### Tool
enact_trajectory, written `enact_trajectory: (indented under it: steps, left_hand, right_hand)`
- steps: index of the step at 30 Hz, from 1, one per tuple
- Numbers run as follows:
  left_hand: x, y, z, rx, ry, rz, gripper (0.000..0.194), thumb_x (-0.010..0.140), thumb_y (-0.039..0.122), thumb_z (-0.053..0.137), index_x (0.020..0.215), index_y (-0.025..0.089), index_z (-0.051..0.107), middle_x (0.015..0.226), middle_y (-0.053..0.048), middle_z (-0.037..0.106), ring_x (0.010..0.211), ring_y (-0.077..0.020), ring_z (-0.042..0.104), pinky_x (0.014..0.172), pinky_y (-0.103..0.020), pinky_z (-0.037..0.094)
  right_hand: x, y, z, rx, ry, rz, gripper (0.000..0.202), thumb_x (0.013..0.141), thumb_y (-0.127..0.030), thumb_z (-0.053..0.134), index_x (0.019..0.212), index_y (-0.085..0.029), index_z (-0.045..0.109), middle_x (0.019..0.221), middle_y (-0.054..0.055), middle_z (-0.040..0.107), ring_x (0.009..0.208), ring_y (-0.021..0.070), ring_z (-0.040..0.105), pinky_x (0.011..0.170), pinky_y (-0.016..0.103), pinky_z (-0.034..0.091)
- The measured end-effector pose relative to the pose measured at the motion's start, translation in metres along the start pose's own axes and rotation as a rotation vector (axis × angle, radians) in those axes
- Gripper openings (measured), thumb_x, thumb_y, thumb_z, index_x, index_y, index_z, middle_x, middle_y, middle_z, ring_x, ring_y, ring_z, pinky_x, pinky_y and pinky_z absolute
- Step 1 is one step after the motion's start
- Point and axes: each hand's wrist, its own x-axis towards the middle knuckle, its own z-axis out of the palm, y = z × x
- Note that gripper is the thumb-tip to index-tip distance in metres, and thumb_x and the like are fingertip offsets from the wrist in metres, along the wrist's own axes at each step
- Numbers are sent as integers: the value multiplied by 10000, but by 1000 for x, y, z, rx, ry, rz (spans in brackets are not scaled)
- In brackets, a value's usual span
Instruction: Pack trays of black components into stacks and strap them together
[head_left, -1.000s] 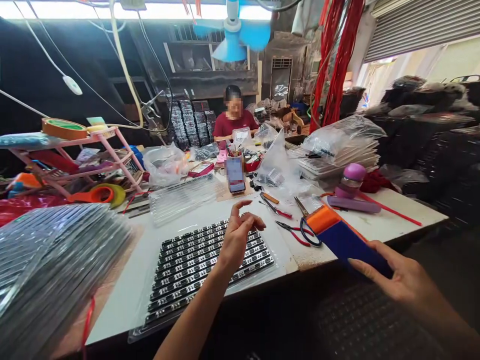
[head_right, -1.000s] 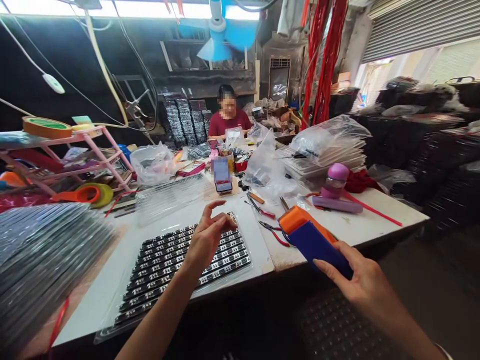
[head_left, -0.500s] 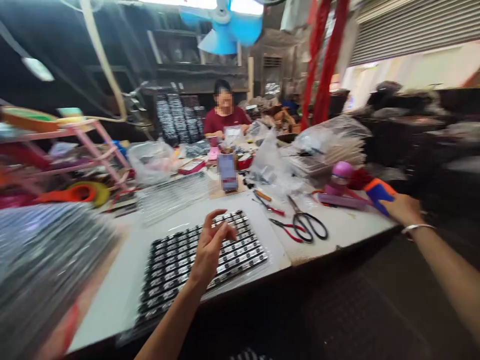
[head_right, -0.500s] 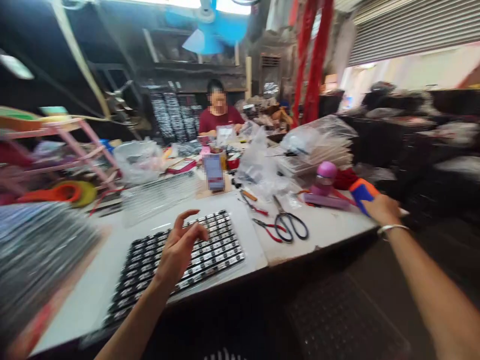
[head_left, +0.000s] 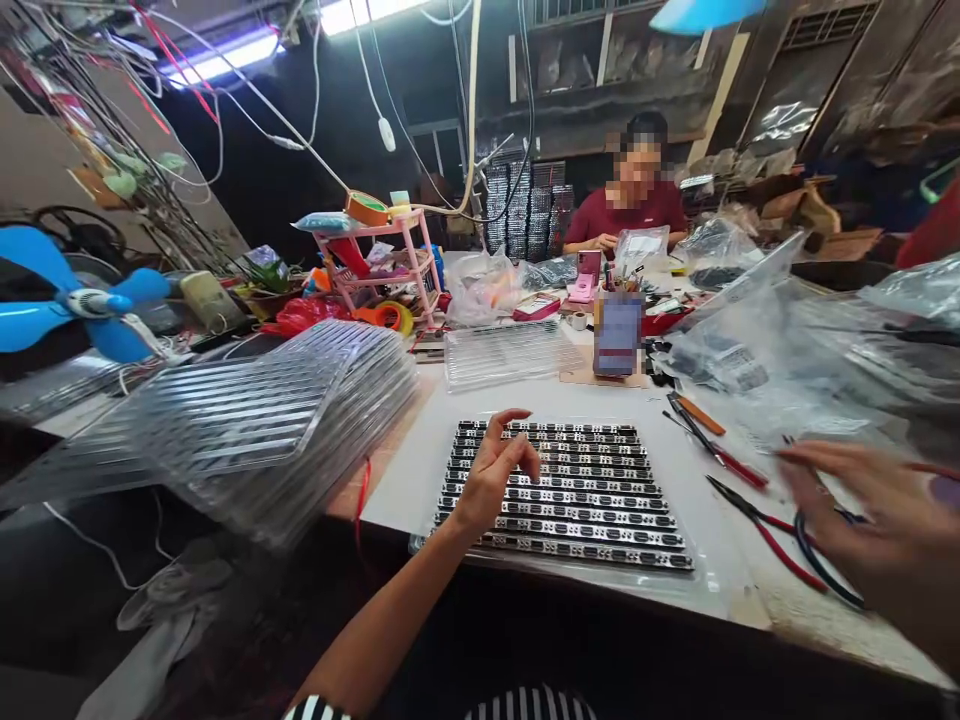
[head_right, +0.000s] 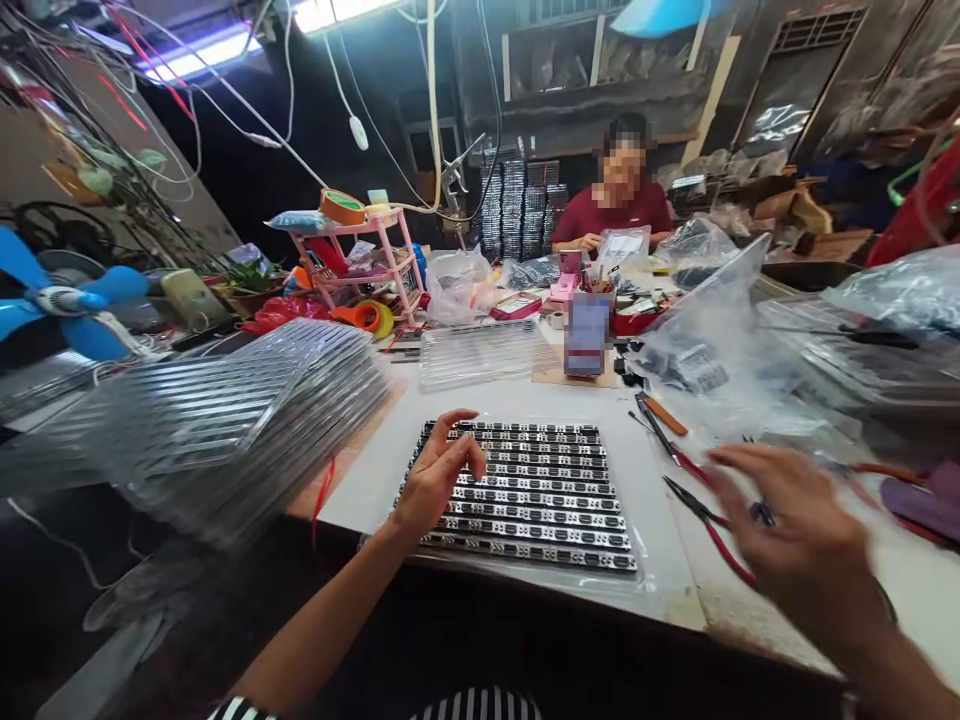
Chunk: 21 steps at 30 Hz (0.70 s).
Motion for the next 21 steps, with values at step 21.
enact_trajectory:
  steps: [21]
  left_hand:
    - [54, 33, -100, 799, 125, -47, 476, 958, 368, 331, 1409, 229, 274, 595, 24, 605, 611, -173, 598, 691, -305, 428]
  right_hand:
    - [95, -194, 196, 639, -317, -92, 82, 861, -186, 494, 781, -190, 474, 935, 69, 536, 906, 199, 506, 807, 389, 403]
